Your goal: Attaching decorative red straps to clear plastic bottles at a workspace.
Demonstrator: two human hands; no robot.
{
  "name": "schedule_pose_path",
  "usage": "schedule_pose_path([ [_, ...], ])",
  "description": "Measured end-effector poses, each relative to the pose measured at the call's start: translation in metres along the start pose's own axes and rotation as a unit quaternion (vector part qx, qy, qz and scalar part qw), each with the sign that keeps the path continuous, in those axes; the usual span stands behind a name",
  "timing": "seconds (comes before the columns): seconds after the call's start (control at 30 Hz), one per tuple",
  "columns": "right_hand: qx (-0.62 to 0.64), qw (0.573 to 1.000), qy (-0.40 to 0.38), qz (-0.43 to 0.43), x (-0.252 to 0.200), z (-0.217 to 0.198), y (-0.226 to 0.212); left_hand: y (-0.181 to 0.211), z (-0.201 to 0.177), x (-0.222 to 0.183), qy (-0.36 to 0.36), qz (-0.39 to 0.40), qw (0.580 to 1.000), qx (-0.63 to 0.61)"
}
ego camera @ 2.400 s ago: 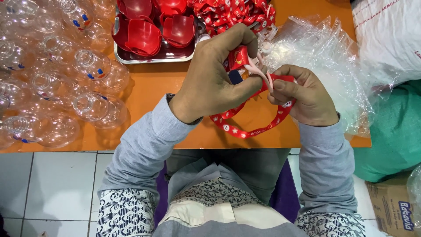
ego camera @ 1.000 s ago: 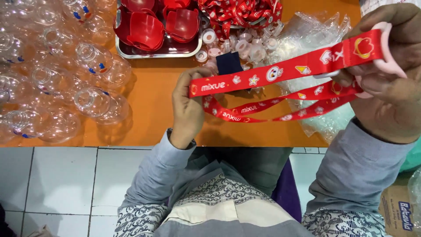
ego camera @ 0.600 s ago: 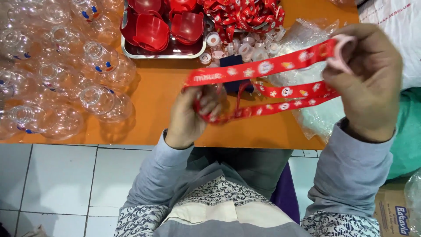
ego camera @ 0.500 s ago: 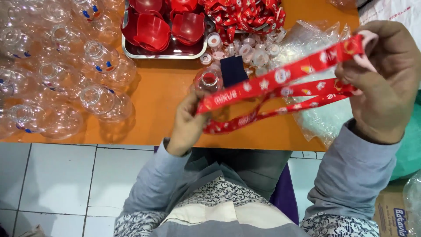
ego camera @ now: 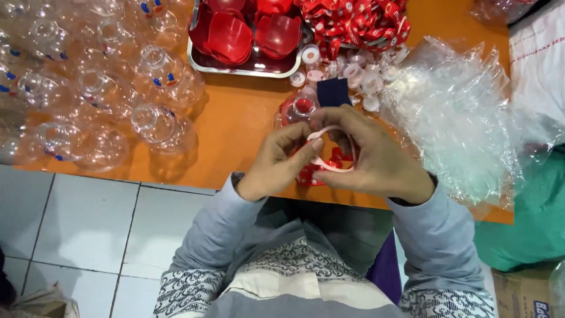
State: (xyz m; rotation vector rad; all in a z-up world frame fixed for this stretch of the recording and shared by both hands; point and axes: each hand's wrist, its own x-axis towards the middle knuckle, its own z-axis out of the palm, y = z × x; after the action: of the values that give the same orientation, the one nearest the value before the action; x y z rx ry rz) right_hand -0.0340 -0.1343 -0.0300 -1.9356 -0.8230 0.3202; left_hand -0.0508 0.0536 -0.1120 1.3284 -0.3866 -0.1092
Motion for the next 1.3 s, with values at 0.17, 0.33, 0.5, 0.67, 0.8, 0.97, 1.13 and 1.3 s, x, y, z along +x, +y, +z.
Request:
schedule_pose_path([
  [0.17, 0.052, 0.99, 0.025, 0.128, -0.004, -0.007, 0.03, -0.021, -0.021, 0.012, 0.001, 0.048, 0.994, 0.096],
  [0.33, 0.115, 0.988, 0.076, 0.072, -0.002, 0.018, 0.094, -0.026, -0.028, 0.018, 0.029, 0.062, 0.985, 0.156],
  [0.5, 0.099, 0.983, 0.127, 0.082, 0.01, 0.027, 0.099, -0.038, -0.038, 0.02, 0.078, 0.067, 0.977, 0.185],
  [0.67, 0.048, 0.97, 0.229, 0.067, 0.014, 0.042, 0.108, -0.042, -0.041, 0.032, 0.096, 0.227, 0.91, 0.333],
  [0.8, -0.09, 0.941, 0.326, 0.007, 0.025, 0.054, 0.13, -0.053, -0.036, 0.037, 0.091, 0.222, 0.923, 0.301],
  [0.97, -0.085, 0.935, 0.344, -0.015, 0.041, 0.062, 0.146, -0.076, -0.04, 0.039, 0.147, 0.186, 0.93, 0.28],
  [1.13, -0.024, 0.939, 0.343, 0.016, 0.048, 0.066, 0.169, -0.088, -0.039, 0.046, 0.215, 0.178, 0.925, 0.257],
  [1.3, -0.005, 0.947, 0.31, 0.085, 0.045, 0.058, 0.178, -0.085, -0.029, 0.05, 0.289, 0.141, 0.92, 0.225],
])
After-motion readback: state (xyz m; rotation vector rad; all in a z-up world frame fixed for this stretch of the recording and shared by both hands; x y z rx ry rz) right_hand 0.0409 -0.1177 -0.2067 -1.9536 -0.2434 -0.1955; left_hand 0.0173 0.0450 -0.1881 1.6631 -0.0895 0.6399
